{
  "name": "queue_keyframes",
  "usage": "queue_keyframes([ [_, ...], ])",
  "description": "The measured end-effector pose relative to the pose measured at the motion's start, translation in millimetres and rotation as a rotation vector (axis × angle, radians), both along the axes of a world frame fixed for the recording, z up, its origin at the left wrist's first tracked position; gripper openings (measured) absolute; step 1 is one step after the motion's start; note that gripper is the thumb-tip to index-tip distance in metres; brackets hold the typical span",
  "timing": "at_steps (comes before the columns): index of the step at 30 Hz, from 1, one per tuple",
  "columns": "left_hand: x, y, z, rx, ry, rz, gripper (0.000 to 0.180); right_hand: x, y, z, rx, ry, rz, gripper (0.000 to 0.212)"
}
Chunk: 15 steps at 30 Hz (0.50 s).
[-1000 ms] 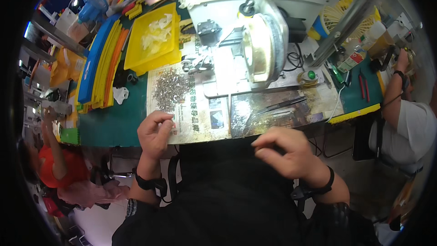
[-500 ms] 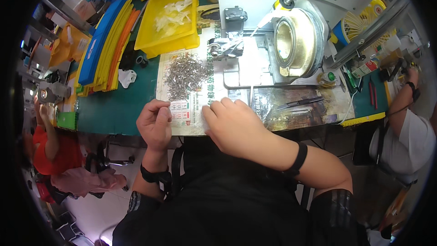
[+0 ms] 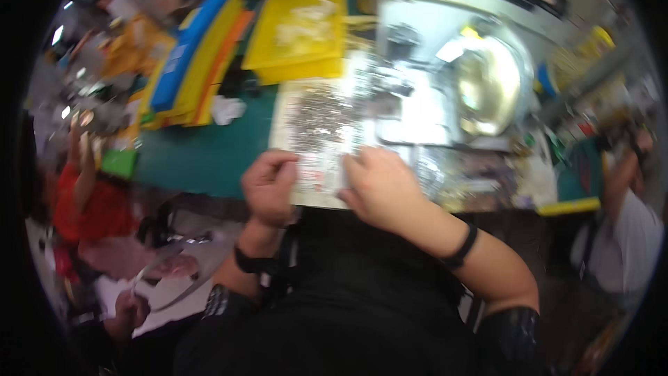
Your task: Assembling and gluing small components at a specialized workbench with a magnifying lamp and small tools.
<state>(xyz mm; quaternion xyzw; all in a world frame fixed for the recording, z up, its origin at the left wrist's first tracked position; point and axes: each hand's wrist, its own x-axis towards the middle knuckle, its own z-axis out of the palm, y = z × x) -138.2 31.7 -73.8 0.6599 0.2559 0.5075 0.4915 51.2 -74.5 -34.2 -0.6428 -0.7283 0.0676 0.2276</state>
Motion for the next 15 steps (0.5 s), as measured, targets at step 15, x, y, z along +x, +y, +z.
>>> queue_keyframes([
  [15,16,-7,3,0.063,0.054,-0.049,0.012,-1,-23,0,0.057,-0.096,0.043,0.053],
])
